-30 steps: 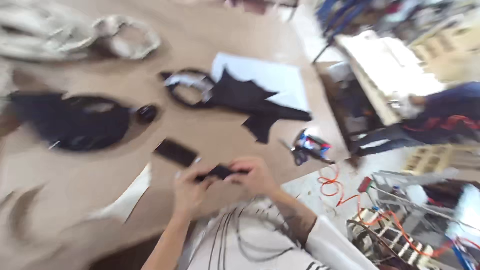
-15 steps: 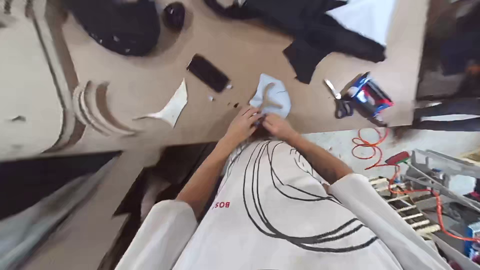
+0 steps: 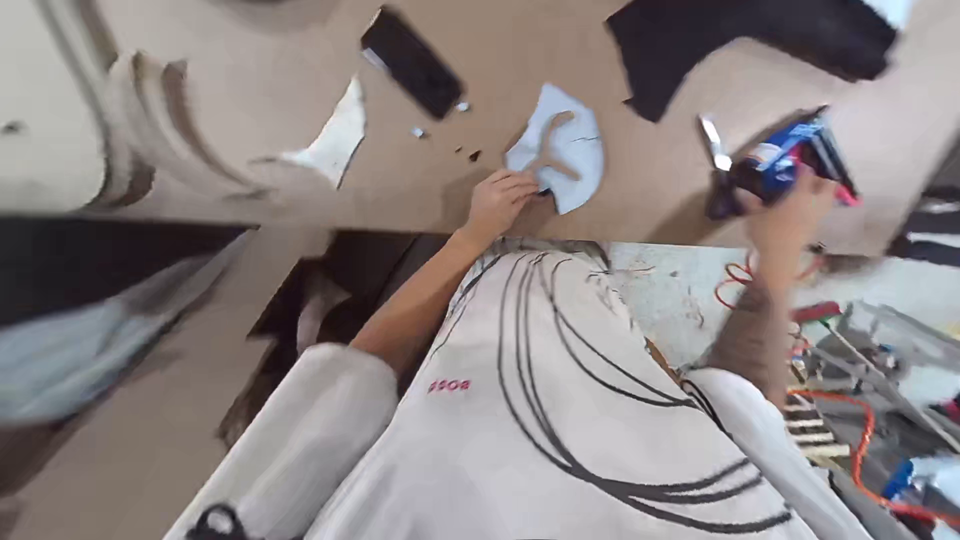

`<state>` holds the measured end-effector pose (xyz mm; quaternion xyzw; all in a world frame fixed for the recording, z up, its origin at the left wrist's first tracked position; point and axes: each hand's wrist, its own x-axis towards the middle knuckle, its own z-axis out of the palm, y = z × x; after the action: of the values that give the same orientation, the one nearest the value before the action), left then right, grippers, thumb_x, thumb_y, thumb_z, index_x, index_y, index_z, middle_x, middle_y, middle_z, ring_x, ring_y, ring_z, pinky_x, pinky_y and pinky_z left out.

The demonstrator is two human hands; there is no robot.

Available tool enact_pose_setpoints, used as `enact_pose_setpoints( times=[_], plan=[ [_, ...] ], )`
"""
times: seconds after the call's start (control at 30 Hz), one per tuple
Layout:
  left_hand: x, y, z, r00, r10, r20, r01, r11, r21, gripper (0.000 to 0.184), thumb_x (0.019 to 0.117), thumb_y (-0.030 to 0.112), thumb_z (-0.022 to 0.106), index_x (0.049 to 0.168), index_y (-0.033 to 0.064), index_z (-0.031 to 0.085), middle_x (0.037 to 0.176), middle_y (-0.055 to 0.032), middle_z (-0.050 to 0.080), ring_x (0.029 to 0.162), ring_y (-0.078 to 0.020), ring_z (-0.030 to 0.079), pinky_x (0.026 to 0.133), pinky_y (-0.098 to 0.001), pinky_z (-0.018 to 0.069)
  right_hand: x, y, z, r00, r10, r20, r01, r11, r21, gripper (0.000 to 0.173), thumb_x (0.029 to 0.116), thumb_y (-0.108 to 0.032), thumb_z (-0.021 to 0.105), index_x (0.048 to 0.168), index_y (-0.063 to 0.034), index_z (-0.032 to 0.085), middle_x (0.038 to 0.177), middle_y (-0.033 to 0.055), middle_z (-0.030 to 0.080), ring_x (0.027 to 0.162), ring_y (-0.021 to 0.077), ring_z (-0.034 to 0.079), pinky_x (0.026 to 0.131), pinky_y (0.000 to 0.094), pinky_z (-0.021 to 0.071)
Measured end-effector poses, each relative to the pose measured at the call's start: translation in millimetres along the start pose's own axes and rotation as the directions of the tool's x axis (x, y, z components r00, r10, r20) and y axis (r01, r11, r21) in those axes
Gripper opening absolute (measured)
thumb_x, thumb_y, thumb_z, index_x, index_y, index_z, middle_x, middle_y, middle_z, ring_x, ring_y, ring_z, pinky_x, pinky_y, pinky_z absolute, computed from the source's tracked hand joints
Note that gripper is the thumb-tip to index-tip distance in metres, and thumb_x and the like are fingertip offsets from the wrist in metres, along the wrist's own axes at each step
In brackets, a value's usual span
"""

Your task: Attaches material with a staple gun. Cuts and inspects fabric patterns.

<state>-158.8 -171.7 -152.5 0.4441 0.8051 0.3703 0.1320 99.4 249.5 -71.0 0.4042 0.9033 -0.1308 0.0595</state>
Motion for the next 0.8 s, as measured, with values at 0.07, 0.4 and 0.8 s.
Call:
enact_pose_setpoints(
  times=[0.07,0.4,0.8],
  plan=[
    [3.4,-5.5,4.5,0.998,0.007,-0.064,-0.009,1.0,-0.03,0.016,0.0993,0.015,0.067,0.107,0.0117,0.081,0.121,-0.0037,0.075,0.118,-0.0209,0.069,0.106,-0.0392,0.0534,32.6,35.7,-9.4,0.99,-0.015,0.138,0.014,1.0,0.011,0.094,0.0847,-0.052,0.079,0.159,-0.0143,0.035,0.147,0.0356,0.044,0.132,0.0572,0.046,0.104,0.0761,0.0388],
    [8.7,-9.0,9.5,0.963,-0.208,-0.17,0.178,0.968,-0.177,0.037,0.0978,0.03,0.072,0.13,0.0137,0.071,0.13,-0.0027,0.071,0.116,-0.0125,0.069,0.104,-0.0362,0.0561,16.6,-72.3,-71.7,0.945,-0.159,0.285,0.199,0.973,-0.117,0.061,0.096,-0.053,0.062,0.124,0.0012,0.064,0.104,0.0289,0.07,0.098,0.0445,0.069,0.085,0.0675,0.0515],
    [9.2,-18.4,11.1,0.973,-0.139,-0.187,0.105,0.978,-0.178,0.021,0.1029,0.023,0.063,0.118,0.0104,0.071,0.122,-0.0056,0.073,0.13,-0.0268,0.061,0.119,-0.0486,0.0411,-32.3,-264.4,21.7,0.604,-0.617,0.504,0.713,0.702,0.005,0.034,0.0839,-0.037,0.073,0.108,-0.0127,0.074,0.078,0.0127,0.072,0.072,0.0353,0.071,0.06,0.0601,0.0538]
  ],
)
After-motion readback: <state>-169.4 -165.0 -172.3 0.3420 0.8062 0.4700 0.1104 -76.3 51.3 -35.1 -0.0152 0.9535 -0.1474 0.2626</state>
